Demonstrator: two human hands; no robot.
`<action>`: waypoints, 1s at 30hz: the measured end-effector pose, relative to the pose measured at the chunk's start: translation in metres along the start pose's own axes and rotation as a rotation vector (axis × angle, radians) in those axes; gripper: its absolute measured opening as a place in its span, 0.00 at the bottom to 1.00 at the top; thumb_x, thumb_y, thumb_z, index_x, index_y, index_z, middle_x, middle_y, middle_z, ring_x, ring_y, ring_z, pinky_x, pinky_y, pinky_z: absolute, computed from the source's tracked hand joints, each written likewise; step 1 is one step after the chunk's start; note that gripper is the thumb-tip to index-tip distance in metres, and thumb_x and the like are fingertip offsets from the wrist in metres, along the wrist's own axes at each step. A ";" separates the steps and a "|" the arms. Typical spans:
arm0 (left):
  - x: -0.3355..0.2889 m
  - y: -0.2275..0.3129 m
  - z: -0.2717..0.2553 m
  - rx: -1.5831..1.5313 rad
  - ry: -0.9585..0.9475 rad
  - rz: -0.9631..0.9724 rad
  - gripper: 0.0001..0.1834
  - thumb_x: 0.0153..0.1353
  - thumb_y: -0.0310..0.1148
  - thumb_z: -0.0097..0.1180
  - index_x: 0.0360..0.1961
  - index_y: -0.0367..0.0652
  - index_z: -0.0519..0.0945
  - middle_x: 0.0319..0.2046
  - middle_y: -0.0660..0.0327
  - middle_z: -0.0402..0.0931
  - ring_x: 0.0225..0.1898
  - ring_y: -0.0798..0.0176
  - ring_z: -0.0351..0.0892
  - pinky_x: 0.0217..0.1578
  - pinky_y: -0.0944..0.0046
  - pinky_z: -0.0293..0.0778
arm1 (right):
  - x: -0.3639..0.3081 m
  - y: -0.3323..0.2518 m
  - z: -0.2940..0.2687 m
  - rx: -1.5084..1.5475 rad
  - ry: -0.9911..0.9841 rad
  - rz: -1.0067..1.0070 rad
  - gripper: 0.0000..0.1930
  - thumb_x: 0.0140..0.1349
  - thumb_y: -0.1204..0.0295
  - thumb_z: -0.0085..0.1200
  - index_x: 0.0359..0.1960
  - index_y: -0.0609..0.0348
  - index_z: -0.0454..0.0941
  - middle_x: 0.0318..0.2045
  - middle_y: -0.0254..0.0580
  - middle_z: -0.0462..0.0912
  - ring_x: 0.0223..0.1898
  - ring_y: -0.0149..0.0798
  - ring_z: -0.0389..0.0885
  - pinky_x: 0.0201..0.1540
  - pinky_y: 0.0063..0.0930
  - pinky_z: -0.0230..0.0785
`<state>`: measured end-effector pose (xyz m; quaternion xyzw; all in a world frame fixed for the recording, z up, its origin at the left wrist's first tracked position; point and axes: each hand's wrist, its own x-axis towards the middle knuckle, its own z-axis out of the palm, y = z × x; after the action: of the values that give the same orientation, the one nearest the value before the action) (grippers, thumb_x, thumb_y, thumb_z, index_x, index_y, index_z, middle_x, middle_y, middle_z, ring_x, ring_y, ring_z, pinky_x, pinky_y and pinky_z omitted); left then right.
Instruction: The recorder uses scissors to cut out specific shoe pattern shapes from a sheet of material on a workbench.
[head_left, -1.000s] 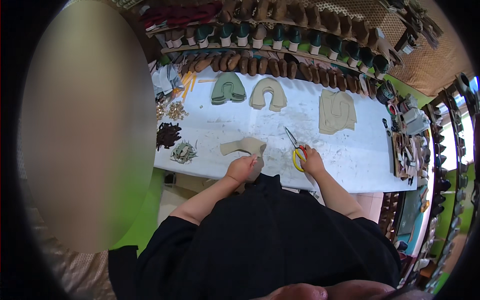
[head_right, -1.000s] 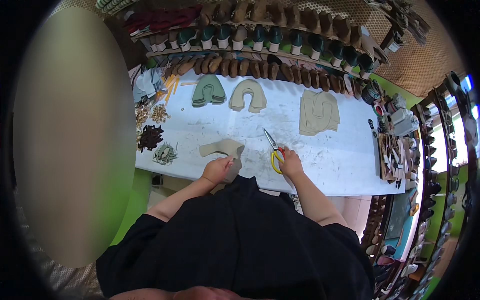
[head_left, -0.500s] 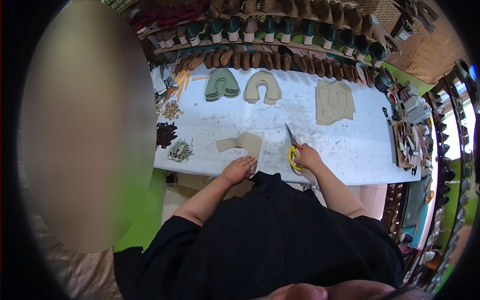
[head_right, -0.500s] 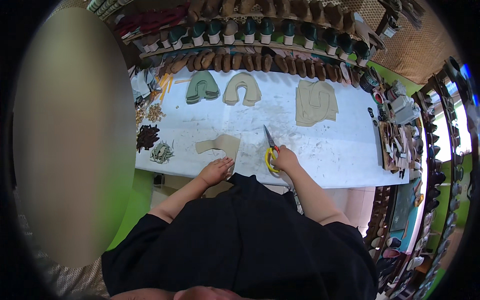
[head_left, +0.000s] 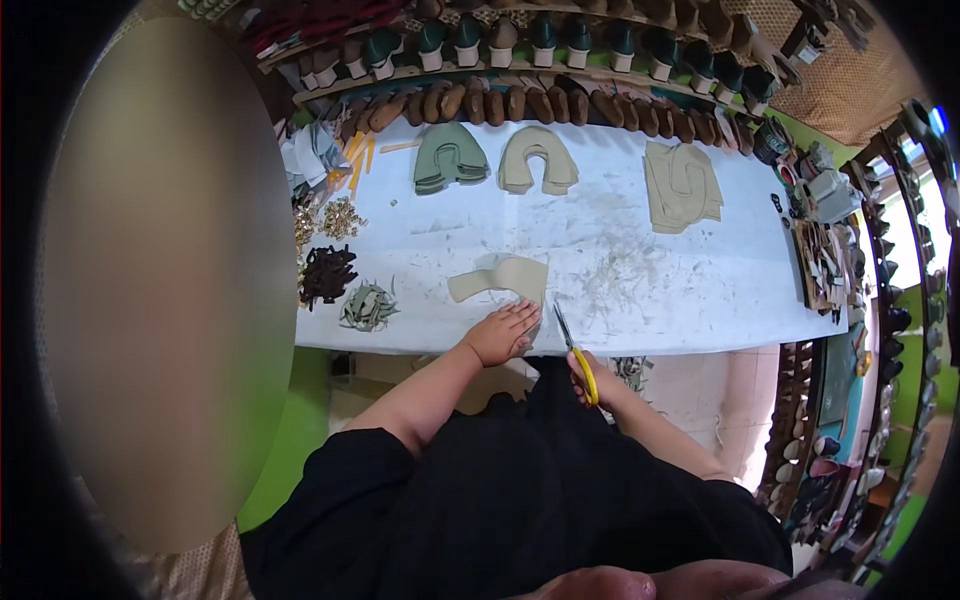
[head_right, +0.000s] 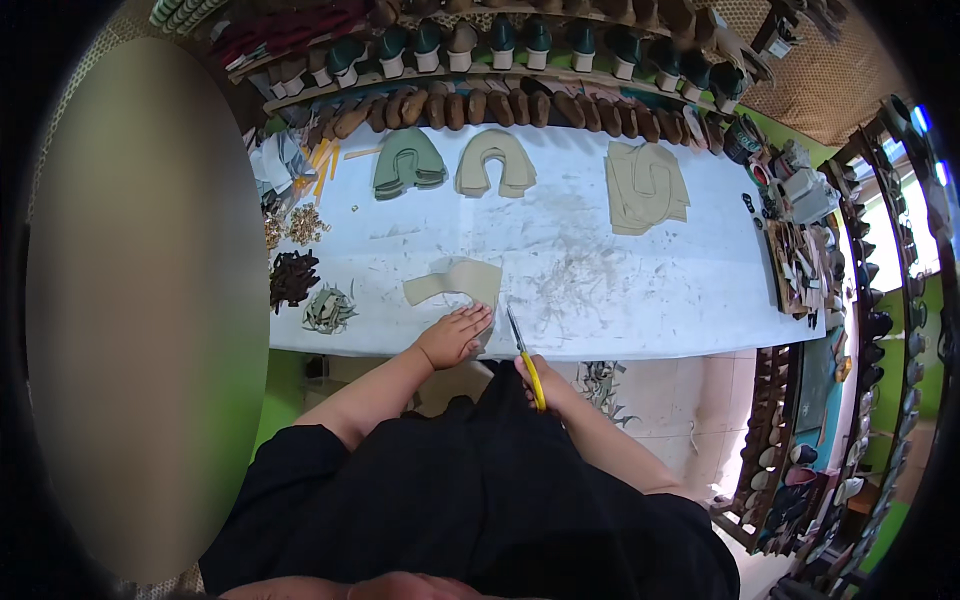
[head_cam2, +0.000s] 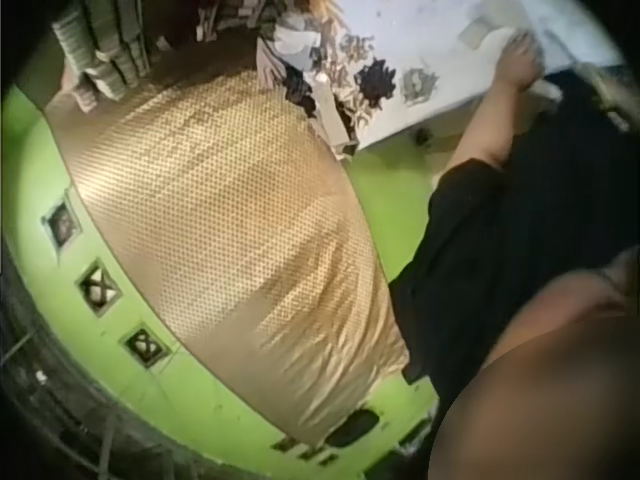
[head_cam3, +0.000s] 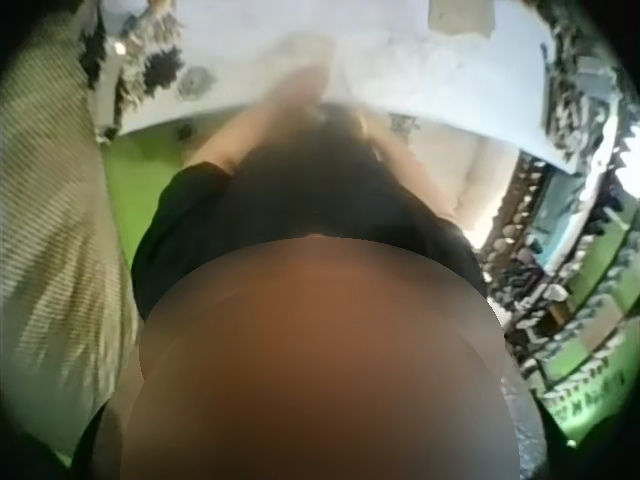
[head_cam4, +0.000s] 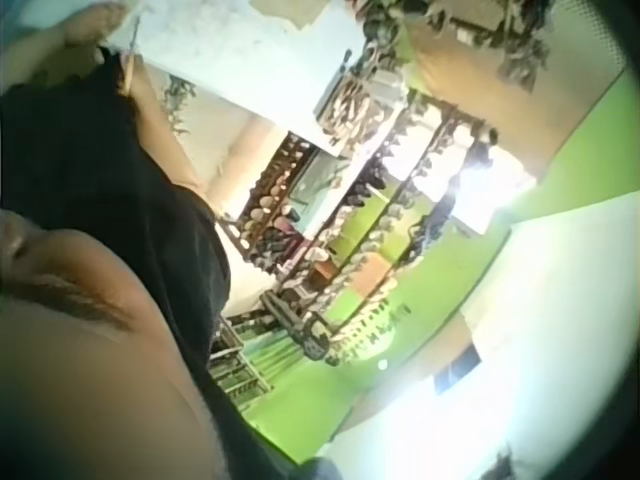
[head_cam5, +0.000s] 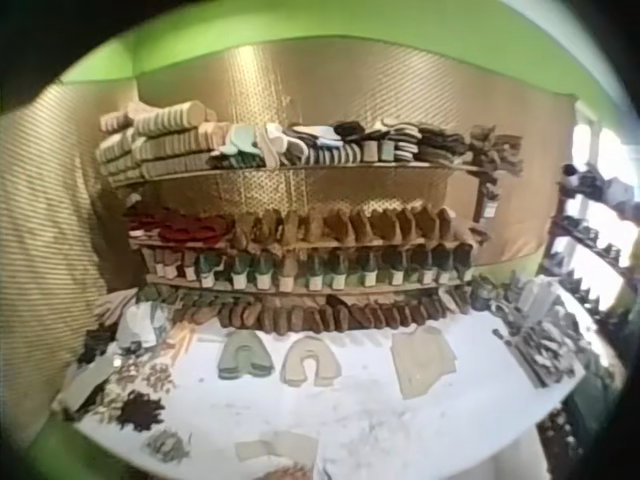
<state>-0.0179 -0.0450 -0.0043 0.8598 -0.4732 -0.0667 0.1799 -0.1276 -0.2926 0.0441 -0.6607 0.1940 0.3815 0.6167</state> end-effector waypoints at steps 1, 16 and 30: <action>0.000 0.000 0.000 -0.003 -0.005 0.008 0.29 0.69 0.40 0.45 0.69 0.39 0.63 0.70 0.52 0.60 0.71 0.50 0.58 0.70 0.52 0.53 | 0.005 0.005 0.004 -0.030 0.002 -0.007 0.32 0.67 0.37 0.41 0.52 0.54 0.64 0.27 0.34 0.68 0.21 0.29 0.69 0.21 0.26 0.68; -0.008 -0.005 0.010 0.000 0.144 0.009 0.30 0.69 0.41 0.49 0.67 0.37 0.65 0.66 0.49 0.66 0.67 0.50 0.65 0.68 0.53 0.59 | 0.036 0.003 0.058 0.131 0.049 -0.042 0.33 0.67 0.37 0.40 0.51 0.57 0.63 0.26 0.38 0.70 0.17 0.33 0.73 0.18 0.31 0.72; -0.006 -0.005 0.010 -0.038 0.164 0.027 0.29 0.68 0.44 0.50 0.65 0.38 0.68 0.64 0.49 0.68 0.67 0.48 0.65 0.67 0.52 0.59 | 0.028 -0.007 0.075 0.207 0.142 -0.047 0.30 0.68 0.38 0.42 0.47 0.57 0.64 0.23 0.37 0.68 0.15 0.31 0.69 0.16 0.29 0.70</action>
<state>-0.0197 -0.0401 -0.0155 0.8523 -0.4671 -0.0023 0.2353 -0.1249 -0.2133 0.0314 -0.6233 0.2598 0.2971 0.6750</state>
